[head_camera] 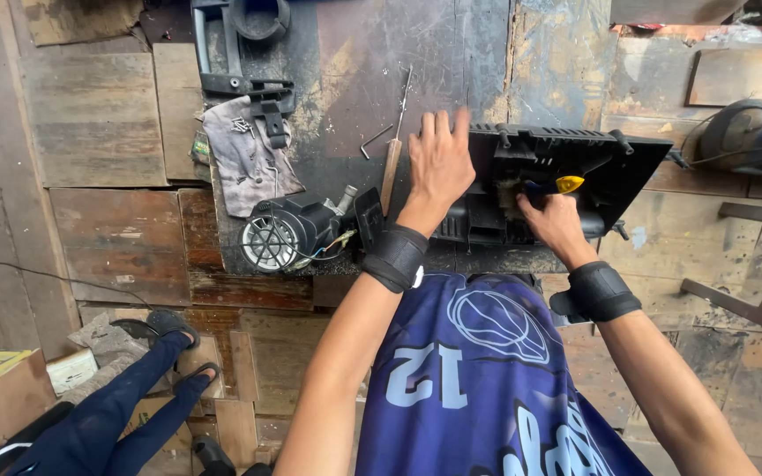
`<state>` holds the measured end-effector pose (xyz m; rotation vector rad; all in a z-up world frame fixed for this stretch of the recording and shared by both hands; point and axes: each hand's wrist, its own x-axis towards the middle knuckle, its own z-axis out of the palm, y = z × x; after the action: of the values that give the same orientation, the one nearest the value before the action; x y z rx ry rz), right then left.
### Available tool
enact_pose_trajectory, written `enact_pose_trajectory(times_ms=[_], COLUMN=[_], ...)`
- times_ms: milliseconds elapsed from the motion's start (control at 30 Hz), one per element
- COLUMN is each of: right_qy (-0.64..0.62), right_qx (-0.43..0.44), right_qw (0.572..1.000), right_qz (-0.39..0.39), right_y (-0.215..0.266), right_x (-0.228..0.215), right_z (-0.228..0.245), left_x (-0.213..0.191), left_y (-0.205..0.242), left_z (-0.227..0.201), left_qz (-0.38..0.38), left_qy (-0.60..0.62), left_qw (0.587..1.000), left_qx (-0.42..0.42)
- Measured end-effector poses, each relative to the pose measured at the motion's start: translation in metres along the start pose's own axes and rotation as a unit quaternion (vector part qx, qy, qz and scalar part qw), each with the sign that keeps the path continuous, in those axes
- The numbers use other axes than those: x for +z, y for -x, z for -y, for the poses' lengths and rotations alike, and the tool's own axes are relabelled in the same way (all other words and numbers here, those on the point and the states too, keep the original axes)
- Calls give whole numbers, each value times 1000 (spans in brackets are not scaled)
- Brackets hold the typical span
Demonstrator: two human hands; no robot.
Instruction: The recorder is disassembling and inspecting the internal components of a high-pressure washer unit on a wooden workbench.
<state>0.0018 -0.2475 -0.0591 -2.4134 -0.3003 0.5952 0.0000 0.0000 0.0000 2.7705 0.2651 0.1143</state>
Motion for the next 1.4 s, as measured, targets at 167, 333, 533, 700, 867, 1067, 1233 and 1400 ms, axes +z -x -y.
enact_pose_trajectory(times_ms=[167, 333, 533, 700, 867, 1067, 1233, 1400], right_qy=[-10, -18, 86, -49, 40, -25, -38, 95], right_qx=[-29, -196, -135, -70, -169, 7, -120, 36], right_qw=[999, 980, 971, 995, 982, 983, 991, 982], right_qz=[29, 11, 175, 60, 74, 180, -52, 157], right_y=[1, 1, 7, -1, 2, 12, 0, 22], right_x=[-23, -15, -44, -40, -4, -43, 15, -61], right_z=[21, 3, 17, 2, -20, 2, -40, 15], left_x=[14, 18, 23, 21, 23, 20, 13, 17], left_y=[24, 31, 32, 35, 43, 50, 47, 52], left_z=[16, 16, 14, 11, 6, 1, 5, 3], left_qz=[-63, -141, -121, -122, -129, -143, -153, -135], left_qy=[-55, -107, -130, -150, -154, -155, -158, -136], left_qw=[993, 972, 977, 977, 975, 972, 971, 974], left_qx=[89, 152, 115, 92, 95, 106, 93, 119])
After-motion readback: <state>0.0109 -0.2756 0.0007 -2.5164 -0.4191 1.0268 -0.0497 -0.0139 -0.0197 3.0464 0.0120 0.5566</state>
